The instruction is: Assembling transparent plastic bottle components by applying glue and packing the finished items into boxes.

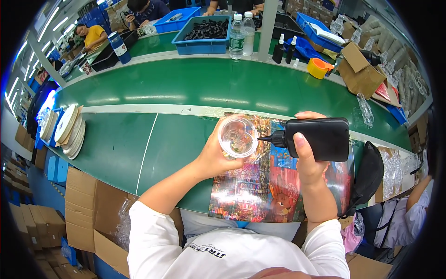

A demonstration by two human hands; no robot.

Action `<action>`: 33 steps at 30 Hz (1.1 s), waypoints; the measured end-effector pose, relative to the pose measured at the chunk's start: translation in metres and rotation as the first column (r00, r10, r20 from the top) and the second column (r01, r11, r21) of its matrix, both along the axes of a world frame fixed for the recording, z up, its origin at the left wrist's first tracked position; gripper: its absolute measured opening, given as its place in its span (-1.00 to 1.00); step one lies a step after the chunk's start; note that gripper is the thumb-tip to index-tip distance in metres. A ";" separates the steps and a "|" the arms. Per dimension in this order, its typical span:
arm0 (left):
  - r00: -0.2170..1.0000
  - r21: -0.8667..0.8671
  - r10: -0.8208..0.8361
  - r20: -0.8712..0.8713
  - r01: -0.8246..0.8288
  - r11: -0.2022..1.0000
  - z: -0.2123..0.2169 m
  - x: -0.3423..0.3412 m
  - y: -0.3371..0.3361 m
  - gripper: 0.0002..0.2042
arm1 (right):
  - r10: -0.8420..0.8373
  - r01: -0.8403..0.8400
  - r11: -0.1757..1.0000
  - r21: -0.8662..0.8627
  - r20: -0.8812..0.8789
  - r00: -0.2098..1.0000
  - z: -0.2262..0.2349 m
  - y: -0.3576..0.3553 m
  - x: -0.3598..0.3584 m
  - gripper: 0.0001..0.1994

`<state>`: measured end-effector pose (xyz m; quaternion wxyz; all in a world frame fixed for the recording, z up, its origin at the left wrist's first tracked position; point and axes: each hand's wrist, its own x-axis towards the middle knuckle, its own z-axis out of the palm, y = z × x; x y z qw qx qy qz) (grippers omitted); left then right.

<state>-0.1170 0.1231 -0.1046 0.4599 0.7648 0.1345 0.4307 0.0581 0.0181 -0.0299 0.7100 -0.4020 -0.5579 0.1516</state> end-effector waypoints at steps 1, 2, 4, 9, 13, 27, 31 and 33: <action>1.000 -0.028 -0.004 -0.018 0.004 1.000 0.000 -0.001 -0.001 -0.25 | 0.004 -0.004 1.000 -0.001 0.002 1.000 0.000 0.000 0.000 -0.71; 0.999 -0.057 -0.009 -0.036 0.007 0.998 -0.001 -0.001 -0.001 -0.24 | 0.008 -0.008 1.000 -0.002 0.003 1.000 0.000 0.000 0.000 -0.71; 1.000 -0.066 -0.002 -0.032 0.000 0.998 -0.003 -0.001 -0.001 -0.24 | 0.006 -0.006 1.000 0.007 0.015 1.000 0.001 0.000 0.000 -0.71; 1.000 -0.117 0.014 -0.016 -0.015 0.993 0.003 0.001 -0.004 -0.25 | 0.005 -0.007 0.999 0.033 0.040 0.999 0.000 0.000 0.001 -0.71; 0.999 -0.109 0.030 -0.027 -0.033 0.993 0.000 0.001 -0.002 -0.28 | 0.012 -0.015 0.998 0.056 0.048 0.999 0.000 0.000 0.002 -0.71; 0.994 -0.106 0.099 0.041 -0.094 0.990 -0.002 0.004 -0.005 -0.31 | 0.042 -0.042 0.999 0.004 0.055 0.998 -0.002 -0.002 -0.001 -0.70; 0.998 -0.104 0.065 0.026 -0.062 0.993 0.001 0.002 -0.007 -0.26 | 0.050 -0.051 0.999 0.011 0.069 0.996 -0.004 -0.002 0.000 -0.70; 0.999 -0.151 0.033 0.022 -0.029 0.988 0.000 0.002 -0.005 -0.25 | 0.050 -0.051 0.999 0.011 0.078 0.996 -0.004 -0.002 0.000 -0.70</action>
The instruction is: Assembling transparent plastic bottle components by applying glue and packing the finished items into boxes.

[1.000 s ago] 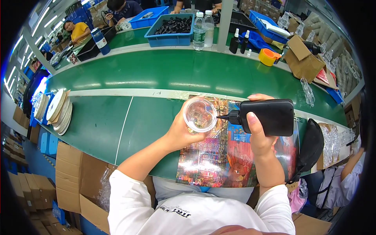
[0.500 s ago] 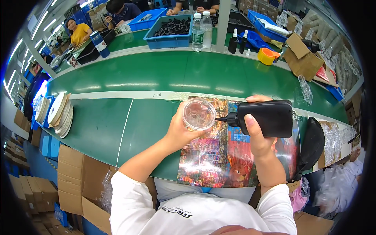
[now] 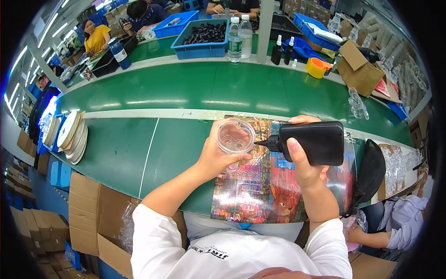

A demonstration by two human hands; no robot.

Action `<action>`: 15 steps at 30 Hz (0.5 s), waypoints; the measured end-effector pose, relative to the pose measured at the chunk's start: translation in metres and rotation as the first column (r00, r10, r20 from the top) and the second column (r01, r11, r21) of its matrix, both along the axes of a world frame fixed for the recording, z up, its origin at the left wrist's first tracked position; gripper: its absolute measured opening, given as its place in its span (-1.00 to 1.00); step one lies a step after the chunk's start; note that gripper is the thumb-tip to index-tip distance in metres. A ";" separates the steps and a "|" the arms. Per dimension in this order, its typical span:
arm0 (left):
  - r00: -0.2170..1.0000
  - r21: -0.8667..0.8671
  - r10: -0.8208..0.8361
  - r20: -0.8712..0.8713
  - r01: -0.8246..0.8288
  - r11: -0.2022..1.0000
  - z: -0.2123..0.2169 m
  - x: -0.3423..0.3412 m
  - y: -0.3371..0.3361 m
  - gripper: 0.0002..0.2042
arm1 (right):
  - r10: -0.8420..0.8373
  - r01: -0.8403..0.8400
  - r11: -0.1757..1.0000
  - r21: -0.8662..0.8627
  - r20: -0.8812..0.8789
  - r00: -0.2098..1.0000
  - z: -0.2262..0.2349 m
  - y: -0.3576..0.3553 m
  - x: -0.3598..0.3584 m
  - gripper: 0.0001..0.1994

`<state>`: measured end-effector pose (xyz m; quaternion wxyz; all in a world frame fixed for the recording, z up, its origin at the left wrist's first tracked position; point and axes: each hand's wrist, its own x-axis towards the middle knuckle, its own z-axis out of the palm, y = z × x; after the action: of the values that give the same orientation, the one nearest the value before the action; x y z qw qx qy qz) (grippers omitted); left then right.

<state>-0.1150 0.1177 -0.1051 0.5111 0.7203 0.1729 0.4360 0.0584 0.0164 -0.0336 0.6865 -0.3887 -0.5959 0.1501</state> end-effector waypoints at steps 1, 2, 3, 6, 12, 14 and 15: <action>1.000 -0.024 -0.016 0.000 0.016 1.000 0.000 0.000 0.000 -0.24 | 0.000 0.000 1.000 0.000 0.004 1.000 0.000 0.000 0.000 -0.70; 1.000 -0.023 -0.016 0.000 0.016 1.000 0.000 0.000 0.000 -0.24 | 0.000 0.000 1.000 0.001 0.004 1.000 0.000 0.000 0.000 -0.70; 1.000 -0.014 -0.018 -0.009 0.018 1.000 0.001 0.000 0.001 -0.26 | 0.002 -0.002 1.000 -0.003 0.005 1.000 0.000 0.000 0.000 -0.70; 0.999 0.005 -0.022 -0.026 0.022 1.000 0.001 0.001 0.001 -0.29 | 0.006 -0.006 1.000 -0.010 0.007 1.000 -0.001 0.000 0.000 -0.69; 0.999 -0.014 -0.037 -0.007 0.036 0.999 -0.001 0.002 0.002 -0.28 | 0.014 -0.015 0.999 -0.031 -0.018 1.000 0.000 -0.001 -0.001 -0.69; 0.999 -0.020 -0.035 0.001 0.035 0.999 0.000 0.001 0.001 -0.29 | 0.018 -0.018 0.999 -0.033 -0.021 1.000 0.000 -0.001 -0.001 -0.69; 1.000 -0.023 -0.029 -0.006 0.029 0.999 0.002 0.001 0.000 -0.30 | 0.017 -0.017 0.999 -0.035 -0.016 1.000 0.000 -0.001 -0.001 -0.69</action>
<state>-0.1140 0.1182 -0.1035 0.5251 0.7181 0.1690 0.4243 0.0578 0.0152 -0.0336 0.6829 -0.3943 -0.5911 0.1694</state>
